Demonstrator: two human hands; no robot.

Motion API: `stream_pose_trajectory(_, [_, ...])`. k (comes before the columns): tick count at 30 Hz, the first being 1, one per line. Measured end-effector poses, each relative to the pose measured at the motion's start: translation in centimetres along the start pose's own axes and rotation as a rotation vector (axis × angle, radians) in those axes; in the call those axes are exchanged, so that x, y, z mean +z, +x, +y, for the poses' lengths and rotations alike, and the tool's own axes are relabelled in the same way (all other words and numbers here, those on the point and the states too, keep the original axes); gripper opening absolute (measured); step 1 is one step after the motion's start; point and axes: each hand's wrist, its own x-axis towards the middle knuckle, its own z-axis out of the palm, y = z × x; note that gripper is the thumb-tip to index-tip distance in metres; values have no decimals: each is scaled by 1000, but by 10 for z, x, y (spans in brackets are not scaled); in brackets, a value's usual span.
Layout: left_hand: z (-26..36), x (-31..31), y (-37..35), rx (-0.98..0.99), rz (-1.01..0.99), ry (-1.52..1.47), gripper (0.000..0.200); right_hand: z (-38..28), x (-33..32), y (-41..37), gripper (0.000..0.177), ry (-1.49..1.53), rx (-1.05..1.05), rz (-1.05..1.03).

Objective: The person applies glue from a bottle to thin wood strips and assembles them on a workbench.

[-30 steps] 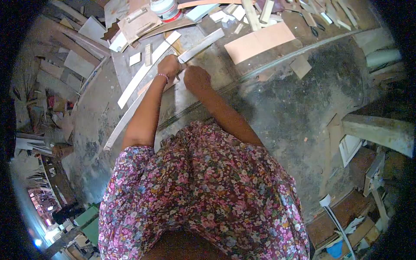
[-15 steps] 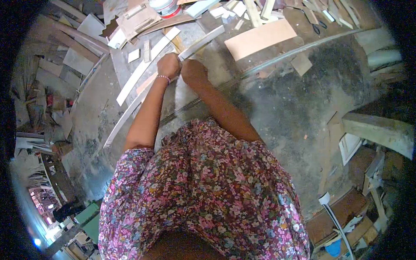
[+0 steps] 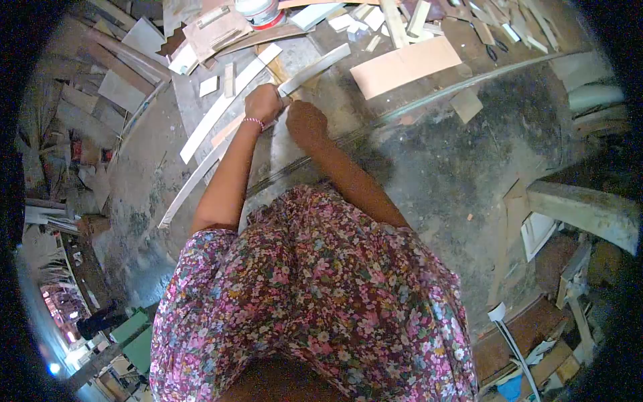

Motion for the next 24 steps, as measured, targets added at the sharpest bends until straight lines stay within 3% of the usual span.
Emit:
stream_pose_trajectory(5, [-7, 10, 8, 8, 49, 65, 27, -7, -2, 12, 23, 58, -45, 47])
stream_pose_trajectory(11, [-1, -6, 10, -92, -102, 16, 31, -4, -12, -15, 22, -7, 36, -55])
stream_pose_trajectory(13, [-2, -3, 9, -76, -155, -7, 32, 11, -3, -20, 21, -70, -63, -15])
stream_pose_trajectory(20, [1, -3, 1, -21, -50, 16, 32, 12, 23, 7, 17, 8, -121, 160])
stream_pose_trajectory(24, [-2, 4, 3, -39, -18, 16, 31, -4, 8, 11, 22, 83, 22, 37])
